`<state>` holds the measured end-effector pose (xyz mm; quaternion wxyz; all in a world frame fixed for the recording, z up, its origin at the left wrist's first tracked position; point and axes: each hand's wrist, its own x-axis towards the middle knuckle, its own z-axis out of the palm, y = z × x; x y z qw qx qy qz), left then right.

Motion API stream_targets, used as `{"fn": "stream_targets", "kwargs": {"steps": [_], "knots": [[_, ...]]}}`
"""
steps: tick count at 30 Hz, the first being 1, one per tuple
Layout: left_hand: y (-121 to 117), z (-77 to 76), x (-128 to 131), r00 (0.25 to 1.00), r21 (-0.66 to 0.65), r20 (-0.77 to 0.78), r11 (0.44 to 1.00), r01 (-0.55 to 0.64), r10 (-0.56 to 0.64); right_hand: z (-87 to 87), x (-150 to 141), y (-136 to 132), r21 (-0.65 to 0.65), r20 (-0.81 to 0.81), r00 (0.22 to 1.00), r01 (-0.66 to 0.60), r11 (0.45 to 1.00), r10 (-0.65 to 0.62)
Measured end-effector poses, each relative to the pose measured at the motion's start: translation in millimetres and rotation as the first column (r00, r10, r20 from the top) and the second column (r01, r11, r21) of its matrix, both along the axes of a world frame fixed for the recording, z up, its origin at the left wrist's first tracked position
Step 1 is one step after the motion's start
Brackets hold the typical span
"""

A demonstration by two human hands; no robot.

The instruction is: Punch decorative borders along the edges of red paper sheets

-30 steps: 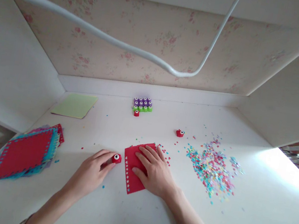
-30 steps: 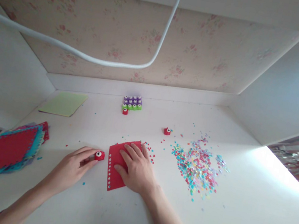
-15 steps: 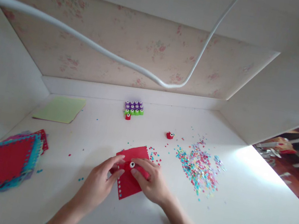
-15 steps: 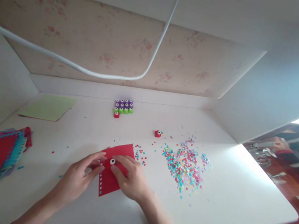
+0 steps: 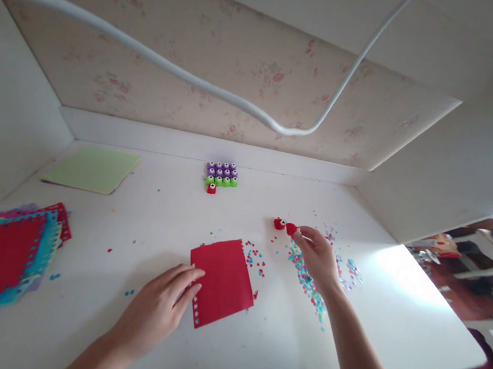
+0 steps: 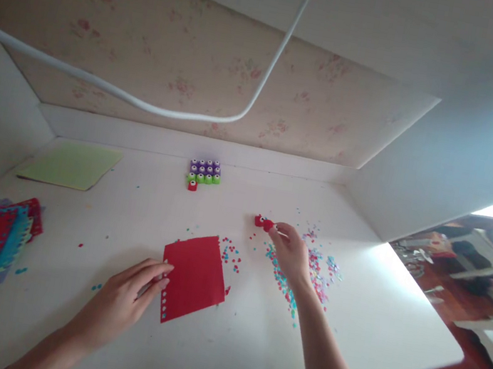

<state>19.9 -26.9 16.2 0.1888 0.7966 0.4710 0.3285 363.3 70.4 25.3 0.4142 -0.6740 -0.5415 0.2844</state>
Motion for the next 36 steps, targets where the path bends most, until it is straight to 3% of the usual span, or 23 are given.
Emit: {"fn": "stream_targets", "kwargs": {"steps": [3, 7, 14, 20, 25, 28, 30, 33, 36], "knots": [[0.3, -0.9, 0.0, 1.0, 0.016, -0.031, 1.0, 0.0, 0.001, -14.9, 25.7, 15.1, -0.014, 0.182, 0.983, -0.004, 1.0, 0.007], [1.4, -1.5, 1.1, 0.999, 0.014, -0.053, 1.0, 0.007, -0.007, -23.3, 35.6, 28.7, -0.037, 0.296, 0.955, -0.016, 0.999, 0.026], [2.0, -2.7, 0.7, 0.999, 0.004, -0.048, 1.0, 0.0, 0.0, -16.5, 27.3, 45.7, -0.061, 0.429, 0.901, -0.041, 0.997, 0.063], [1.8, -5.6, -0.9, 0.997, 0.006, -0.073, 1.0, 0.016, -0.016, -10.8, 21.6, 45.3, -0.074, 0.483, 0.87, -0.076, 0.994, 0.102], [0.7, -3.8, 0.7, 0.994, -0.006, -0.102, 1.0, 0.028, -0.029, 0.6, 17.2, 41.7, -0.029, 0.505, 0.862, -0.036, 0.999, 0.046], [-1.7, -3.2, 2.2, 0.99, -0.002, -0.128, 0.999, 0.054, -0.054, 12.1, 0.1, 41.0, 0.127, 0.522, 0.851, -0.019, 0.992, -0.051], [-3.4, -3.3, 3.5, 0.984, 0.01, -0.161, 0.997, 0.076, -0.073, 18.3, -22.8, 41.8, 0.206, 0.522, 0.852, -0.097, 0.974, -0.025], [-4.8, -2.4, 5.8, 0.974, 0.012, -0.21, 0.995, 0.094, -0.089, 21.7, -72.6, 48.3, 0.162, 0.513, 0.837, -0.31, 0.937, 0.189], [-5.5, -0.5, 7.8, 0.966, -0.001, -0.241, 0.995, 0.096, -0.093, 18.9, -128.7, 63.9, 0.037, 0.544, 0.753, -0.462, 0.886, 0.37]]}}
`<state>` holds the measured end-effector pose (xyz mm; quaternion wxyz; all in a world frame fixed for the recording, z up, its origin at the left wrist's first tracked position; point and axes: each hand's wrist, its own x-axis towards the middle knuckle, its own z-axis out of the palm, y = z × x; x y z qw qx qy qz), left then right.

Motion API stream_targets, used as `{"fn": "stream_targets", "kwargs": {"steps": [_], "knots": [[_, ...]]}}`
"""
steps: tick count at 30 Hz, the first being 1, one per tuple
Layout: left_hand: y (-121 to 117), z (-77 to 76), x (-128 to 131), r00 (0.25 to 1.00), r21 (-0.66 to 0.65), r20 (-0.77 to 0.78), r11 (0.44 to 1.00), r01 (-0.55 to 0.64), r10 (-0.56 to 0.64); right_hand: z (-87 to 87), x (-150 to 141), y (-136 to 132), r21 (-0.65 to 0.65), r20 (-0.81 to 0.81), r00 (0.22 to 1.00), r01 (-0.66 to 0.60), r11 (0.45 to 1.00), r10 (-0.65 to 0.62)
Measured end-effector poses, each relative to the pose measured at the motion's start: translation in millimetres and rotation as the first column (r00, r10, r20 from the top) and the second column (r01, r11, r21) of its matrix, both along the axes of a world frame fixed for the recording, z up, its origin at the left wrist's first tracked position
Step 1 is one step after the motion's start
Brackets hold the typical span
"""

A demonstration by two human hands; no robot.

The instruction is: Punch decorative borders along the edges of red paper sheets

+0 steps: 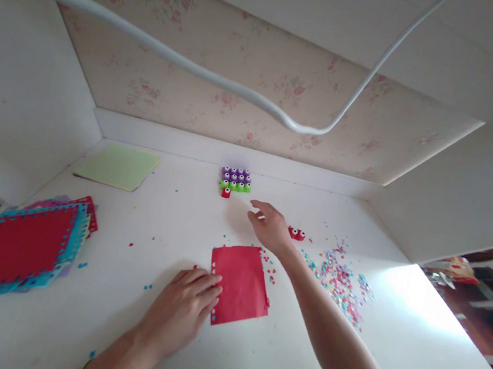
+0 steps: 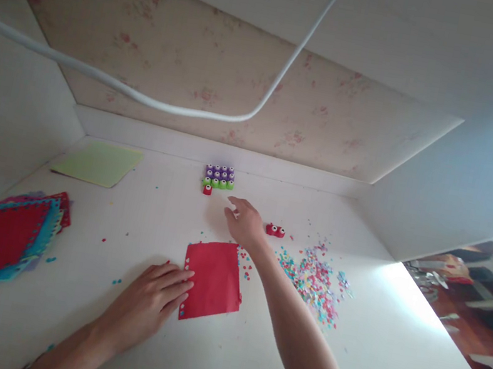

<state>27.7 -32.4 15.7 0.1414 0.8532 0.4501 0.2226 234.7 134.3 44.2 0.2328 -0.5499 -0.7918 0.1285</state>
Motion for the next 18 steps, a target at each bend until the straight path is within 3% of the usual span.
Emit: {"fn": "stream_targets", "kwargs": {"steps": [4, 7, 14, 18], "knots": [[-1.0, 0.5, -0.3, 1.0, -0.011, -0.022, 1.0, 0.008, -0.008, -4.4, -56.3, 27.6, -0.034, 0.065, 0.996, -0.056, 0.998, 0.058], [-1.6, -1.4, -1.3, 1.0, -0.017, -0.02, 1.0, 0.012, -0.012, -6.6, -76.1, 41.9, -0.061, 0.08, 0.996, -0.034, 0.998, 0.039], [-3.0, 0.4, -0.3, 1.0, -0.026, 0.013, 0.999, 0.024, -0.024, -9.5, -80.6, 47.4, -0.093, -0.022, 0.999, 0.029, 0.995, -0.031], [2.8, 5.6, -8.2, 0.985, -0.016, 0.131, 0.994, -0.109, 0.11, -7.7, -74.8, 30.6, -0.142, -0.158, 0.987, -0.025, 0.99, 0.002]]}}
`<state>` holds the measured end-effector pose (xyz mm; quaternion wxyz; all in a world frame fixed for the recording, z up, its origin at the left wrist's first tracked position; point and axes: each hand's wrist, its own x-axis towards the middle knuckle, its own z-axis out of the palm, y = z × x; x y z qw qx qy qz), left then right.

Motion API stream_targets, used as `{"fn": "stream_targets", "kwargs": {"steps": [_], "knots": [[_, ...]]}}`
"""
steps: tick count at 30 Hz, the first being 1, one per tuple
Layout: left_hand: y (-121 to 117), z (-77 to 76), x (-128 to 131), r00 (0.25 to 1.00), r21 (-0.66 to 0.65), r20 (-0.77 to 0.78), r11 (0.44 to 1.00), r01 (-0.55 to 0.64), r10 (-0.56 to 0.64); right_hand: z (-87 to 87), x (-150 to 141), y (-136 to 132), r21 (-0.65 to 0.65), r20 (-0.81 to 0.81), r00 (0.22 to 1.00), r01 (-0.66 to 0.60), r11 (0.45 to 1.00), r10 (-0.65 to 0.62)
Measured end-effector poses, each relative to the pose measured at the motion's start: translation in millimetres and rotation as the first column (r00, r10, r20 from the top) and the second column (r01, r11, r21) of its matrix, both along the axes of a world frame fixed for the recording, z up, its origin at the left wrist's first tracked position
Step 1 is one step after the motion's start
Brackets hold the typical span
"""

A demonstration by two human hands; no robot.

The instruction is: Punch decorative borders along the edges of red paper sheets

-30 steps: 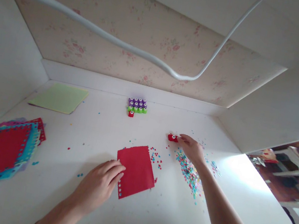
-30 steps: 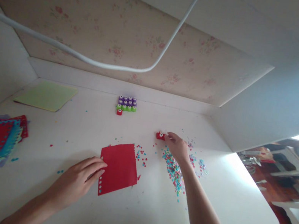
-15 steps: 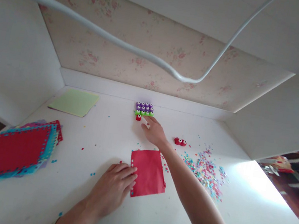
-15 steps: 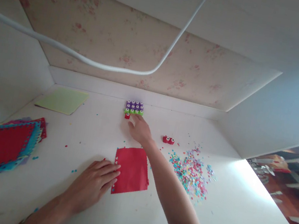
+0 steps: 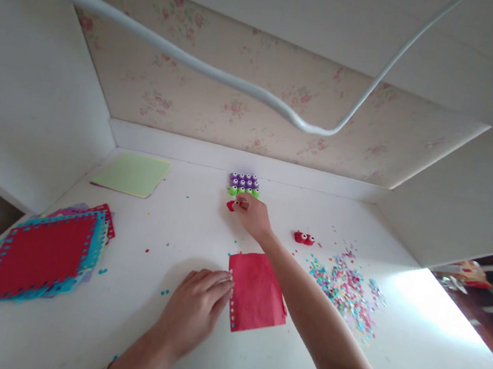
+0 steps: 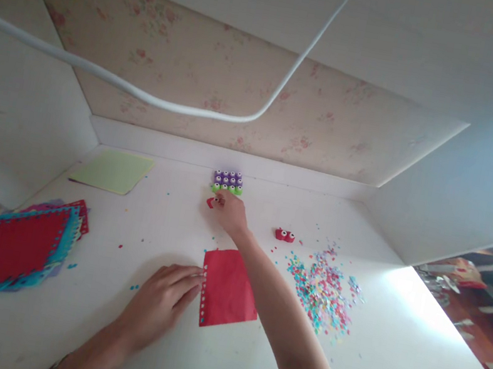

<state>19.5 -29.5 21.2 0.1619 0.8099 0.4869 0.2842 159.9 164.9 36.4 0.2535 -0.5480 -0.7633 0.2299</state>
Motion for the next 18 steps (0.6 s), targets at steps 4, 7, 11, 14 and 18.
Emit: {"fn": "stream_targets", "kwargs": {"steps": [4, 7, 11, 14, 18], "knots": [[10.4, 0.7, -13.3, 0.961, 0.019, 0.17, 0.975, -0.223, 0.217, 0.6, 13.5, -42.5, -0.097, -0.159, 0.974, -0.178, 0.979, 0.161], [14.9, -4.3, -17.7, 0.941, 0.012, 0.202, 0.961, -0.278, 0.27, 0.9, 24.5, -78.4, -0.162, -0.325, 0.904, -0.342, 0.926, 0.277], [15.9, -13.9, -15.0, 0.964, 0.029, 0.164, 0.976, -0.218, 0.21, 1.0, 28.7, -110.2, -0.138, -0.277, 0.908, -0.361, 0.922, 0.314], [16.6, -18.5, -12.7, 0.979, 0.011, 0.114, 0.985, -0.173, 0.17, 1.3, 28.0, -121.3, -0.096, -0.268, 0.896, -0.391, 0.915, 0.355], [18.5, -21.0, -12.5, 0.988, -0.002, 0.056, 0.989, -0.146, 0.145, 3.1, 42.3, -126.2, -0.017, -0.124, 0.934, -0.339, 0.941, 0.335]]}}
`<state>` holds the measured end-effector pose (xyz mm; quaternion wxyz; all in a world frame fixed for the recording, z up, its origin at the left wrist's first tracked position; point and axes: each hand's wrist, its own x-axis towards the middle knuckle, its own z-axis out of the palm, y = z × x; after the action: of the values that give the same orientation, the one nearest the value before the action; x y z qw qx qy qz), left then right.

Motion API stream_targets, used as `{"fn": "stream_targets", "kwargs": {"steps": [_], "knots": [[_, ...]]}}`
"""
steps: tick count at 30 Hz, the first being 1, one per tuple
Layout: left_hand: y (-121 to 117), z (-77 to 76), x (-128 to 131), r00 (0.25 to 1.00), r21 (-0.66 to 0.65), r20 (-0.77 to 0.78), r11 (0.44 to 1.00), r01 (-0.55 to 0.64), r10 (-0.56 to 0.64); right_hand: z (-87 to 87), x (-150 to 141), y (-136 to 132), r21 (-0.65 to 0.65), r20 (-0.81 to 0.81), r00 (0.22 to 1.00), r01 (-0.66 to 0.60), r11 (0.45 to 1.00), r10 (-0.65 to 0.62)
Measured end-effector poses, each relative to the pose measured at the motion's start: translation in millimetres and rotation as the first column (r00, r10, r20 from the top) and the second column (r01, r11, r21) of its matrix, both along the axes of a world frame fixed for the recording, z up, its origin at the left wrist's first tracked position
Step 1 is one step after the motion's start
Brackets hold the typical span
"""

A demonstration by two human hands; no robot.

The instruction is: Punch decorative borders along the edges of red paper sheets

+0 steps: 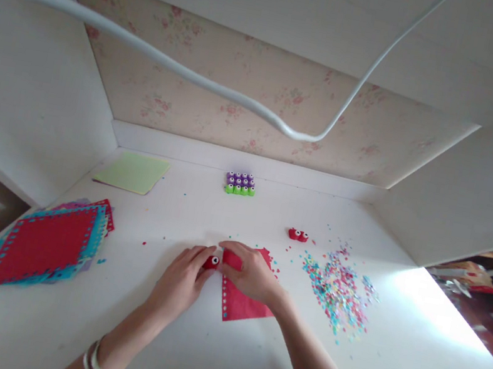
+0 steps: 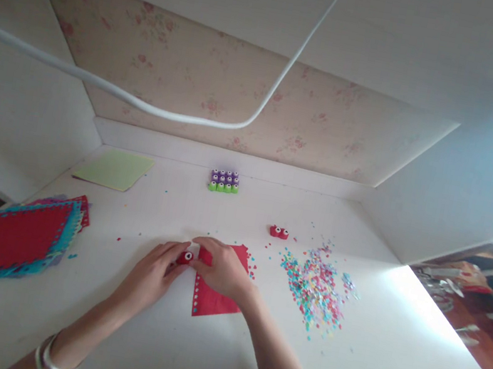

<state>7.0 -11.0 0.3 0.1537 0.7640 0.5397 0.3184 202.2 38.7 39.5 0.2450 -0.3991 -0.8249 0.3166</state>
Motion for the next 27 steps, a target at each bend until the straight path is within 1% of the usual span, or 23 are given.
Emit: {"fn": "stream_targets", "kwargs": {"steps": [2, 4, 6, 8, 10, 12, 15, 17, 19, 21, 23, 25, 27], "knots": [[0.4, -0.5, -0.1, 1.0, 0.007, -0.013, 1.0, 0.007, -0.006, -0.8, 15.9, 0.1, 0.09, 0.136, 0.98, 0.134, 0.987, -0.146], [0.0, -0.4, 0.0, 1.0, 0.015, -0.018, 1.0, 0.015, -0.014, -3.6, 33.5, 0.8, 0.156, 0.285, 0.916, 0.248, 0.956, -0.284], [-1.0, 0.5, 0.6, 1.0, 0.018, -0.018, 1.0, 0.021, -0.021, -7.8, 48.6, 1.4, 0.166, 0.4, 0.856, 0.285, 0.944, -0.328], [-2.0, 1.8, 1.3, 1.0, 0.013, -0.014, 1.0, 0.023, -0.023, -11.6, 58.6, 1.9, 0.14, 0.444, 0.835, 0.292, 0.946, -0.324], [-2.4, 2.9, 1.9, 1.0, 0.005, -0.008, 1.0, 0.024, -0.024, -14.2, 63.9, 2.4, 0.109, 0.434, 0.843, 0.3, 0.948, -0.317], [-2.0, 3.2, 2.1, 1.0, 0.0, -0.002, 1.0, 0.025, -0.025, -15.2, 65.9, 2.9, 0.088, 0.38, 0.867, 0.314, 0.945, -0.323], [-0.9, 2.4, 1.0, 1.0, -0.003, 0.02, 1.0, 0.02, -0.019, -14.2, 66.5, 1.6, 0.047, 0.201, 0.918, 0.339, 0.94, -0.341], [-0.3, 1.7, -0.5, 0.999, -0.005, 0.036, 1.0, 0.011, -0.011, -11.9, 66.7, -1.1, -0.048, 0.07, 0.934, 0.353, 0.934, -0.349], [0.0, 1.7, -2.2, 0.999, -0.013, 0.046, 1.0, 0.006, -0.005, -8.6, 67.2, -4.4, -0.232, -0.035, 0.93, 0.347, 0.909, -0.365], [0.2, 2.5, -3.7, 0.998, -0.02, 0.059, 1.0, 0.006, -0.005, -5.0, 67.6, -7.3, -0.452, -0.125, 0.912, 0.299, 0.841, -0.391], [0.5, 3.8, -4.9, 0.996, -0.035, 0.084, 0.999, 0.002, 0.001, -2.3, 67.0, -9.3, -0.625, -0.19, 0.894, 0.208, 0.752, -0.406], [0.9, 4.8, -5.8, 0.994, -0.062, 0.112, 0.998, -0.005, 0.012, -1.4, 65.2, -10.4, -0.716, -0.231, 0.886, 0.125, 0.687, -0.402], [1.4, 5.2, -6.5, 0.991, -0.096, 0.135, 0.995, -0.003, 0.016, -2.5, 62.5, -11.0, -0.747, -0.255, 0.882, 0.08, 0.66, -0.396]]}}
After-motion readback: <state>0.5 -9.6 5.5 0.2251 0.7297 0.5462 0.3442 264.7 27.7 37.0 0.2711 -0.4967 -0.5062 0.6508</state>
